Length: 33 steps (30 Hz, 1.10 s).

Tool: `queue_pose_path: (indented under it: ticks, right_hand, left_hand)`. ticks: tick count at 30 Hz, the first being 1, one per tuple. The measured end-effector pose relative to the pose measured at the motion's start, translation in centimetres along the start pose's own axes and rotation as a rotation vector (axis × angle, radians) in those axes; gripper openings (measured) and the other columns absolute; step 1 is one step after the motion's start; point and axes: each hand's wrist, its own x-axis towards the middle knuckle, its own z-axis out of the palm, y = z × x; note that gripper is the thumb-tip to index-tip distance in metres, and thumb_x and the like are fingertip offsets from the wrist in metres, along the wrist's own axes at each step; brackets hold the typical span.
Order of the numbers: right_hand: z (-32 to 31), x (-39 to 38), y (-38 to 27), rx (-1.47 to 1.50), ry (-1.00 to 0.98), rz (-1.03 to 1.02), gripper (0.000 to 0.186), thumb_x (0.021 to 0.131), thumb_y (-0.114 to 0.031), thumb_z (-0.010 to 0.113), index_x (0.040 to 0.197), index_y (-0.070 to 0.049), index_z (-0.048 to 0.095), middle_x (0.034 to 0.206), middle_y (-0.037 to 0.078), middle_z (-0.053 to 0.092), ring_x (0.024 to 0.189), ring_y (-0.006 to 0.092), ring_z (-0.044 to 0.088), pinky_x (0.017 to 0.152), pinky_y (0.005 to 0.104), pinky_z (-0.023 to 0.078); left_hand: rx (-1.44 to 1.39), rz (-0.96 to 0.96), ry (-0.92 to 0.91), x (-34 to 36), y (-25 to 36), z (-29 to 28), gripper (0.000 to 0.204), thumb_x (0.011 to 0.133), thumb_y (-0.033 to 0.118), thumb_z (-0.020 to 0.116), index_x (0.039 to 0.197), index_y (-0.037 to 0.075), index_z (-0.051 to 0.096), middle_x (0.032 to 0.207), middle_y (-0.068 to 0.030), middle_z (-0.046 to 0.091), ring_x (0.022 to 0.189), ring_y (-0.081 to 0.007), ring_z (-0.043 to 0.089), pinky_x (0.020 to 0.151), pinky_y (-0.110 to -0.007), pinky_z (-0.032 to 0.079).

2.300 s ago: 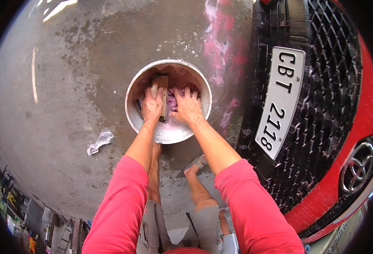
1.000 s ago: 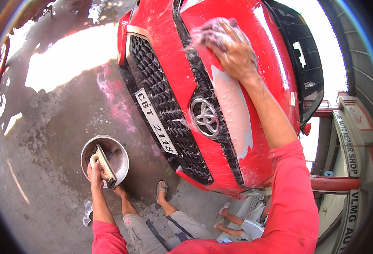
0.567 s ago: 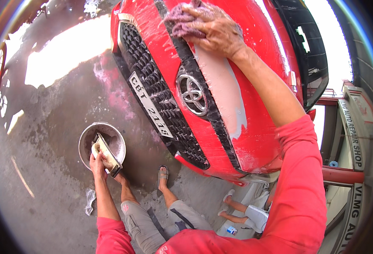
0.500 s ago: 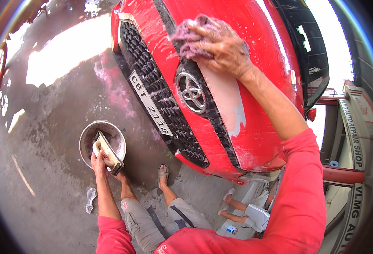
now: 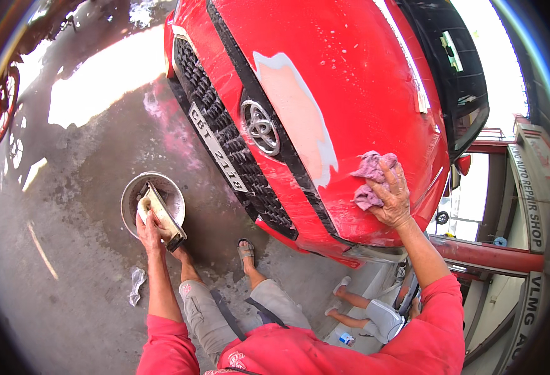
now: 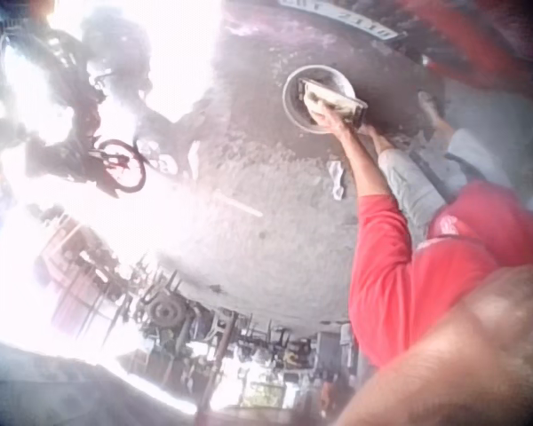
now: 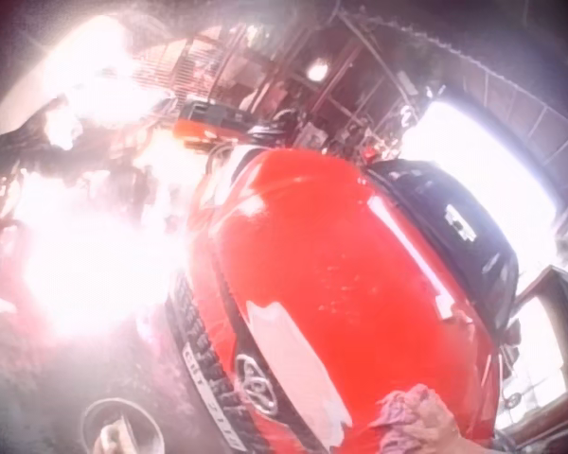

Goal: The person sands the front hood of a red car using a sanding block and wipes the surface with a cloth. They repeatedly dip the sanding block into a bucket of water and continue sanding different areas of the hood.

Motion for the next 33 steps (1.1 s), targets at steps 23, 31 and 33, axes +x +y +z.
queue_pose_path:
  ticks: [23, 31, 33]
  right_hand:
    - [2.5, -0.7, 15.0, 0.137, 0.313, 0.028, 0.054, 0.092, -0.065, 0.070, 0.136, -0.035, 0.075, 0.164, -0.001, 0.050, 0.150, 0.0388, 0.044, 0.127, 0.0569, 0.034]
    - [2.4, 1.2, 14.9, 0.177, 0.341, -0.067, 0.047, 0.094, -0.057, 0.072, 0.136, -0.034, 0.074, 0.164, 0.000, 0.050, 0.150, 0.0407, 0.043, 0.127, 0.0578, 0.034]
    - [2.8, 0.3, 15.3, 0.172, 0.302, -0.035, 0.048, 0.094, -0.056, 0.072, 0.137, -0.035, 0.073, 0.165, 0.000, 0.049, 0.151, 0.0405, 0.043, 0.128, 0.0575, 0.033]
  left_hand:
    - [-0.037, 0.598, -0.192, -38.8, 6.5, 34.6, 0.053, 0.109, 0.010, 0.055, 0.159, -0.005, 0.044, 0.156, -0.0242, 0.056, 0.149, -0.0305, 0.051, 0.123, -0.039, 0.039]
    - [-0.066, 0.613, 0.018, -20.2, 23.3, 36.0, 0.050, 0.111, 0.024, 0.054, 0.158, 0.005, 0.051, 0.098, -0.0125, 0.074, 0.049, -0.0105, 0.055, 0.041, -0.028, 0.049]
    - [0.001, 0.620, -0.033, -24.6, 19.8, 36.6, 0.050, 0.111, 0.023, 0.054, 0.157, 0.006, 0.051, 0.106, -0.0136, 0.075, 0.057, -0.0119, 0.061, 0.047, -0.029, 0.053]
